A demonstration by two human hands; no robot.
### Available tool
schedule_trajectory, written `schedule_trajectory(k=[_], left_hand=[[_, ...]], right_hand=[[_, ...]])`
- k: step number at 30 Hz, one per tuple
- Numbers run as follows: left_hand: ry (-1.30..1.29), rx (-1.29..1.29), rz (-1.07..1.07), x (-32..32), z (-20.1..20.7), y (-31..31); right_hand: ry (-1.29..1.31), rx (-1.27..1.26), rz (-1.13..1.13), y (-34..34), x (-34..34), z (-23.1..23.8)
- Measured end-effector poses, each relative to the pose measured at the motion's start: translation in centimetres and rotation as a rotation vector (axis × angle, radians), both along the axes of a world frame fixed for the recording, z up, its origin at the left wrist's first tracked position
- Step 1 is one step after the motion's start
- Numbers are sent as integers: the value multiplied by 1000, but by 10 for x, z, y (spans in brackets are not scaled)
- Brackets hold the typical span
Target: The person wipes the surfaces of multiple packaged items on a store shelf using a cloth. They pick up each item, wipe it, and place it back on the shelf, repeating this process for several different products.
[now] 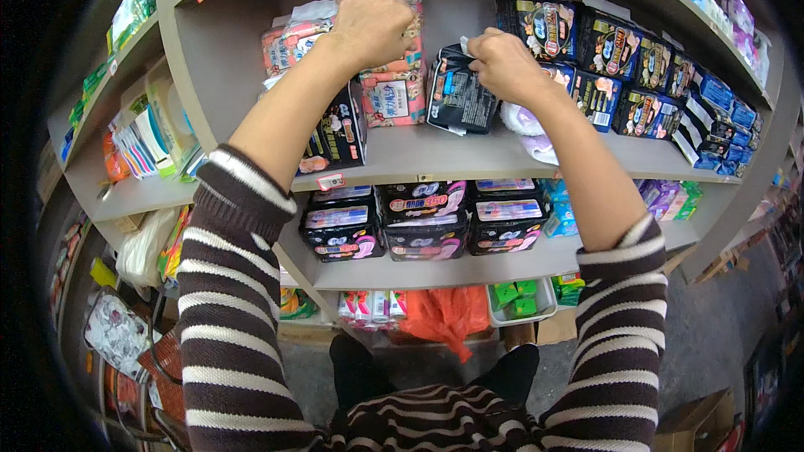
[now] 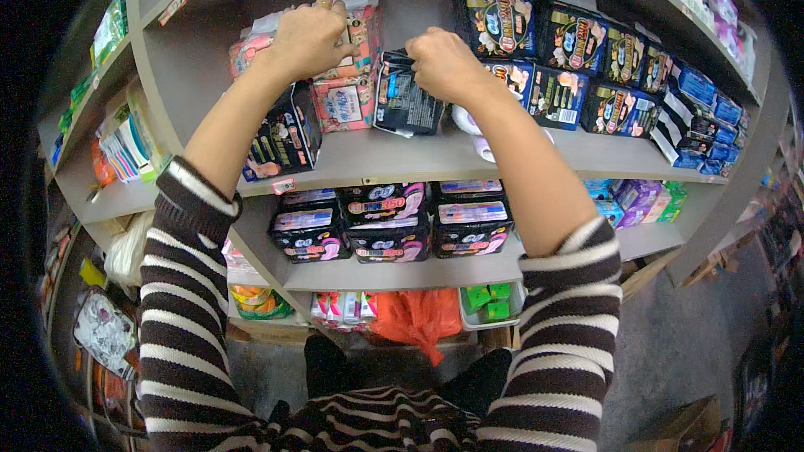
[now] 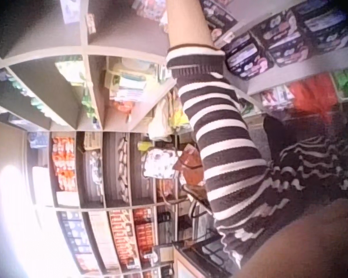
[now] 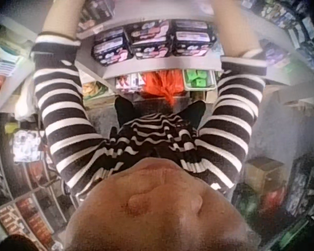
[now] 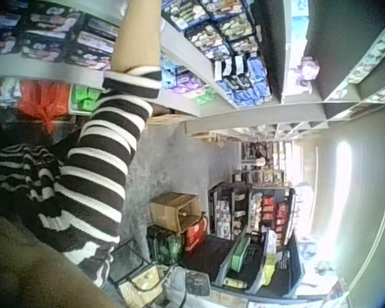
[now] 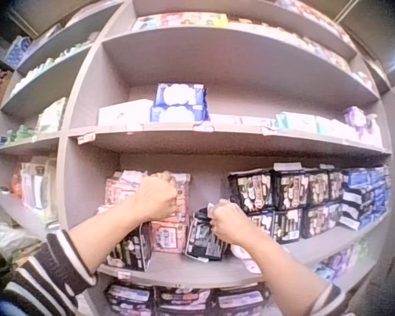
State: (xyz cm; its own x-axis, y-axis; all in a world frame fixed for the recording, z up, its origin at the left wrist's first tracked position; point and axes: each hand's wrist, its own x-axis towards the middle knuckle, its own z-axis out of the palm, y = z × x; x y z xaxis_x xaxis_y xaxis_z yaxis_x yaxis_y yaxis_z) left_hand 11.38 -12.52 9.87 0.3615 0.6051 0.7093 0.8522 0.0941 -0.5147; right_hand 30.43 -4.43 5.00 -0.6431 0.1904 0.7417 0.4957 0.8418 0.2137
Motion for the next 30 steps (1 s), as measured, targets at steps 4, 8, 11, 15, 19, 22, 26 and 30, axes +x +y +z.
schedule_trajectory(k=[4, 8, 11, 15, 19, 22, 26, 30], left_hand=[[-207, 88, -507, 11, -54, -65], [-1084, -537, -964, 22, -180, -137], [-2028, -836, -1448, 40, -249, -130], [-2499, -548, -1799, 59, -291, -134], [-2617, -609, -1649, 32, -311, -152], [-2608, -564, -1723, 6, -331, -157], [-2779, -457, -1674, -12, -356, -155], [-2811, -447, -1693, -4, -368, -157]], right_hand=[[24, 123, 113, -60, 32, -8], [169, 308, 296, -131, 75, -42], [337, 98, 426, -185, 80, -78], [363, 48, 435, -200, 59, -129], [272, -110, 538, -188, 51, -165], [40, -209, 623, -189, 46, -163], [40, -165, 379, -133, 52, -108], [101, -145, -111, -14, 72, -72]])
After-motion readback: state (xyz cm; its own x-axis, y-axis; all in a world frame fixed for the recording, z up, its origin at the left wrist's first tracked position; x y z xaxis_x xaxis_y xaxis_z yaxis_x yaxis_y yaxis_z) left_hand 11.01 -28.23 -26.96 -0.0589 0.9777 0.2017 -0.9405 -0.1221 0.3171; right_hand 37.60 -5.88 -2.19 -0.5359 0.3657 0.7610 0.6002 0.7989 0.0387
